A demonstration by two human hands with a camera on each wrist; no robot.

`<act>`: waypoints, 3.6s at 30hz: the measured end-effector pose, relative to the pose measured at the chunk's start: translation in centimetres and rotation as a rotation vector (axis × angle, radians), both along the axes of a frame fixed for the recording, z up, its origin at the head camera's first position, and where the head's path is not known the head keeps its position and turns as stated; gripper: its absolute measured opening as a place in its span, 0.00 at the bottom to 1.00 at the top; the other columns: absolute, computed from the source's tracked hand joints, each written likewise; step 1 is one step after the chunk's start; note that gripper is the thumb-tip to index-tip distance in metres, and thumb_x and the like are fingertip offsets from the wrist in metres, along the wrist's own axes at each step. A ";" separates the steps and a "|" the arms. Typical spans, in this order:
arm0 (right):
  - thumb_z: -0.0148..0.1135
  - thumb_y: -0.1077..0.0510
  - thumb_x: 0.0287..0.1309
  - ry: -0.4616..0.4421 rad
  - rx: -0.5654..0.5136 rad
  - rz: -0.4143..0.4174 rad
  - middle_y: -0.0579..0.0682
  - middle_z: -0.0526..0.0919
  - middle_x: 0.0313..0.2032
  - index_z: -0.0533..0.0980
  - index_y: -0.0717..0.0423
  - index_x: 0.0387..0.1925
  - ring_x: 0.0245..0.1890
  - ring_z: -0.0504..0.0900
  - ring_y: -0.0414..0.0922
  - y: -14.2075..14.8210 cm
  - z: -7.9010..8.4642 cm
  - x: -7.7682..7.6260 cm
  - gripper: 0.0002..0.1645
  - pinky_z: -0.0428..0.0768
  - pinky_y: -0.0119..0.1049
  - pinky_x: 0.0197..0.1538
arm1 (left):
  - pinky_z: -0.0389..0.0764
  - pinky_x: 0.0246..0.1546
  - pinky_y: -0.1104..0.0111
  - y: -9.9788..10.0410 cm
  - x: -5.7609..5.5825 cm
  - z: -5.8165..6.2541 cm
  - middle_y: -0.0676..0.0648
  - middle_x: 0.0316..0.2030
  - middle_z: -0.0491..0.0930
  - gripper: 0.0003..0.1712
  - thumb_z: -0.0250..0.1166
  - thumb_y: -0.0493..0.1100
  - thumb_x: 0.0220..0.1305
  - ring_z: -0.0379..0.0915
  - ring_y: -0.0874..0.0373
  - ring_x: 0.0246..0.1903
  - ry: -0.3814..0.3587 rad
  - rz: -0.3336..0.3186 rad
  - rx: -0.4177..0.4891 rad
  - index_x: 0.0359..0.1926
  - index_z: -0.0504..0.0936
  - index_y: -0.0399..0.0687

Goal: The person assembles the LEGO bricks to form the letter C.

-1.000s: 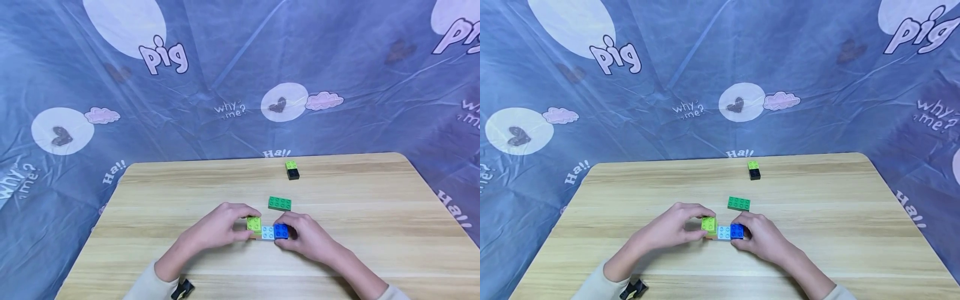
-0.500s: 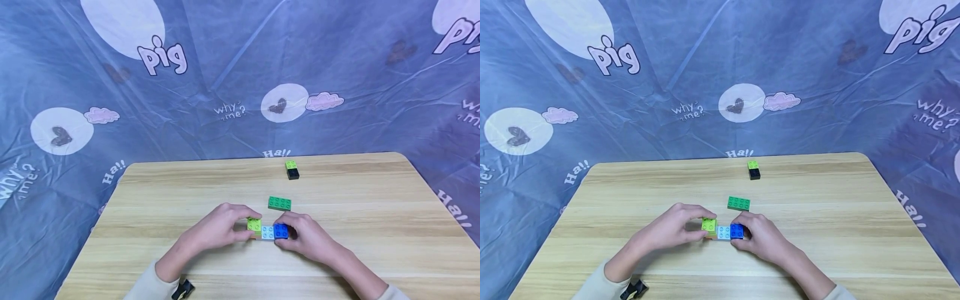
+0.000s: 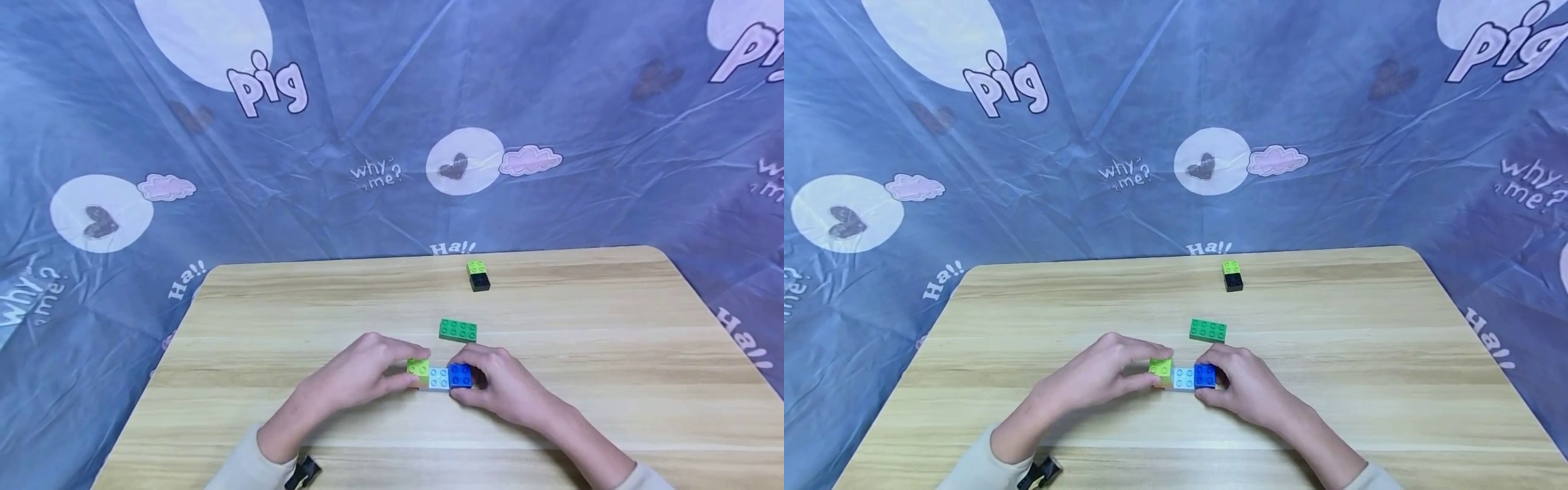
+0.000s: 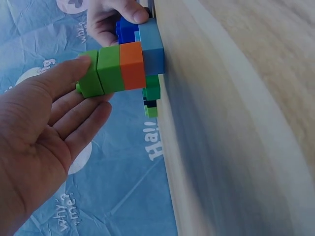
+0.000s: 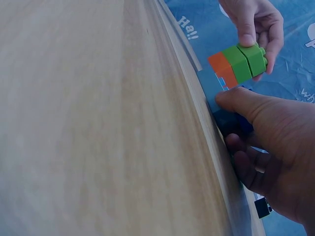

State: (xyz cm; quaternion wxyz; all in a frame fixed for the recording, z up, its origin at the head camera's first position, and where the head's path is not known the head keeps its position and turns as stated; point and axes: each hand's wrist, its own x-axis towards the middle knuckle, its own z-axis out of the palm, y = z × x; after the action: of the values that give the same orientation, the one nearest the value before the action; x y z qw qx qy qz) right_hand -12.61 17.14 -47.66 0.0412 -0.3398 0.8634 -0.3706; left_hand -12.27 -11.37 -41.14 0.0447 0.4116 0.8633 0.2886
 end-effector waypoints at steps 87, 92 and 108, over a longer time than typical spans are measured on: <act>0.81 0.53 0.57 -0.003 0.000 0.010 0.32 0.84 0.41 0.84 0.42 0.46 0.36 0.79 0.32 0.2 -0.8 0.0 0.17 0.81 0.28 0.39 | 0.66 0.74 0.66 7.9 -20.4 -4.4 0.47 0.72 0.74 0.32 0.65 0.31 0.72 0.71 0.54 0.72 -0.157 -0.032 0.041 0.75 0.72 0.45; 0.81 0.53 0.57 0.010 -0.008 0.016 0.32 0.84 0.41 0.84 0.43 0.46 0.37 0.79 0.31 0.0 -0.8 -0.1 0.17 0.81 0.28 0.40 | 0.58 0.79 0.57 9.2 -21.2 -4.6 0.49 0.75 0.71 0.34 0.66 0.31 0.71 0.61 0.49 0.77 -0.100 -0.049 -0.046 0.75 0.73 0.51; 0.81 0.54 0.55 0.022 -0.004 0.000 0.32 0.84 0.40 0.84 0.44 0.45 0.35 0.78 0.31 -0.5 -0.8 -0.4 0.17 0.80 0.28 0.37 | 0.59 0.78 0.55 8.4 -21.7 -4.4 0.45 0.68 0.76 0.30 0.76 0.38 0.64 0.67 0.48 0.72 -0.036 -0.076 -0.170 0.67 0.81 0.45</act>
State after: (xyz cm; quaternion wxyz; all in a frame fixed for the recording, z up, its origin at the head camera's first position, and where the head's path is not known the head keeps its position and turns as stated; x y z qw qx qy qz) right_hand -12.96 16.69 -48.43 0.0309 -0.3443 0.8630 -0.3685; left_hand -34.00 -2.97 -45.53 0.1058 0.4336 0.8675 0.2195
